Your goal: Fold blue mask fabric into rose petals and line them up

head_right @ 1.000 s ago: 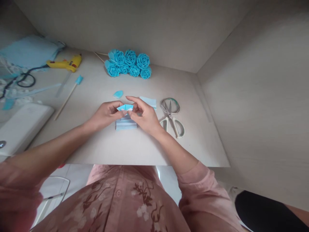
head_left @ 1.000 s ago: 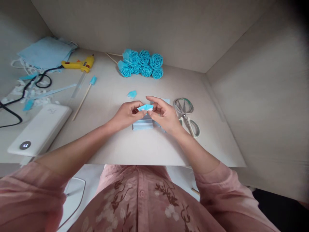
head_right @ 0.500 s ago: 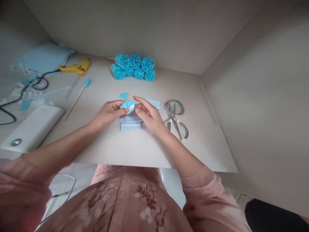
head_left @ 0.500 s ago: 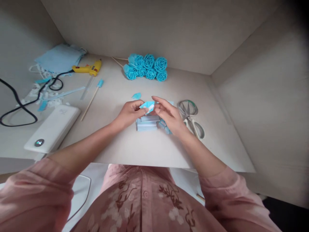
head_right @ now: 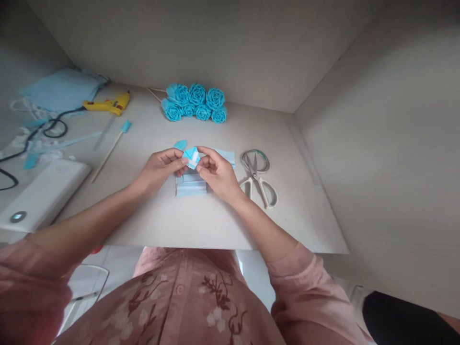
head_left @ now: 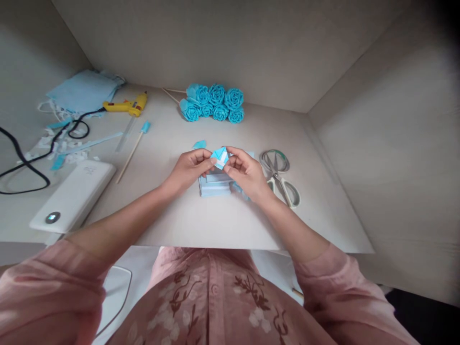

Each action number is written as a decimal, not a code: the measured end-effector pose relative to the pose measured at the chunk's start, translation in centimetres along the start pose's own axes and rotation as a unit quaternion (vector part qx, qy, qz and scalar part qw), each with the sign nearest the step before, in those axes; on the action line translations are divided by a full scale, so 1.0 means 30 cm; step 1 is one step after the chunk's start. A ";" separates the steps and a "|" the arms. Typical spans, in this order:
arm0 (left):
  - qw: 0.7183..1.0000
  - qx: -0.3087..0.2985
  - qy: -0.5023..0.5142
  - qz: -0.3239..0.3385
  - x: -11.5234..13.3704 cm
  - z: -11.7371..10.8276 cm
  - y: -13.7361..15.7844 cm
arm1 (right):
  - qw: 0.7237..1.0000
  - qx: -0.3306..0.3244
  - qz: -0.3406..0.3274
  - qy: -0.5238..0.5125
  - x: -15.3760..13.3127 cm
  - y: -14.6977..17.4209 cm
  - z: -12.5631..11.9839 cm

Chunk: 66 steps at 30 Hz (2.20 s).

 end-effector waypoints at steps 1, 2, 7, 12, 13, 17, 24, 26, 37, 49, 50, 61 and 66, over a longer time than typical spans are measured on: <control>1.000 0.004 -0.001 -0.002 -0.001 -0.001 0.000 | 1.000 0.001 -0.001 0.003 0.000 0.000 -0.001; 1.000 0.006 -0.003 -0.003 0.000 -0.001 0.000 | 1.000 0.002 -0.002 0.002 -0.001 0.000 -0.002; 1.000 -0.015 -0.014 0.012 0.009 0.010 0.010 | 1.000 -0.009 -0.004 -0.011 -0.007 0.003 0.012; 1.000 -0.009 0.002 0.010 0.011 -0.005 0.003 | 1.000 0.004 -0.004 0.010 -0.003 0.000 0.005; 1.000 -0.006 0.004 0.007 0.010 -0.009 0.000 | 1.000 0.007 -0.005 0.006 0.000 -0.001 0.003; 1.000 -0.013 -0.006 -0.004 0.003 -0.009 -0.009 | 1.000 0.011 -0.007 -0.011 0.011 -0.005 0.001; 0.998 0.053 -0.024 0.025 0.029 -0.102 -0.050 | 0.999 0.034 -0.016 0.000 0.005 -0.011 -0.025; 0.985 0.138 -0.091 0.058 0.057 -0.188 -0.063 | 0.998 0.057 -0.021 0.002 -0.002 -0.015 -0.042; 0.782 0.259 -0.560 0.091 0.042 -0.309 -0.123 | 0.997 0.079 -0.021 -0.013 -0.021 -0.021 -0.053; 0.801 0.265 -0.524 0.117 0.003 -0.348 -0.174 | 0.992 0.117 -0.003 -0.055 0.006 -0.031 -0.068; 0.798 0.269 -0.527 0.118 0.002 -0.344 -0.181 | 0.992 0.117 -0.004 -0.054 0.006 -0.031 -0.068; 0.780 0.182 -0.569 0.188 0.027 -0.212 -0.173 | 0.991 0.125 -0.019 -0.038 0.024 -0.036 -0.079; 0.760 0.116 -0.602 0.214 0.005 -0.150 -0.192 | 0.991 0.132 -0.004 -0.031 0.027 -0.034 -0.084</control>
Point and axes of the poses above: each hand's wrist, its own y-axis away from the middle knuckle, its own z-axis out of the palm, x = y × z, the point moved 6 cm from there along -y, towards the middle knuckle, and after that the axes turned 13 degrees about -z, right-handed, at the moved point
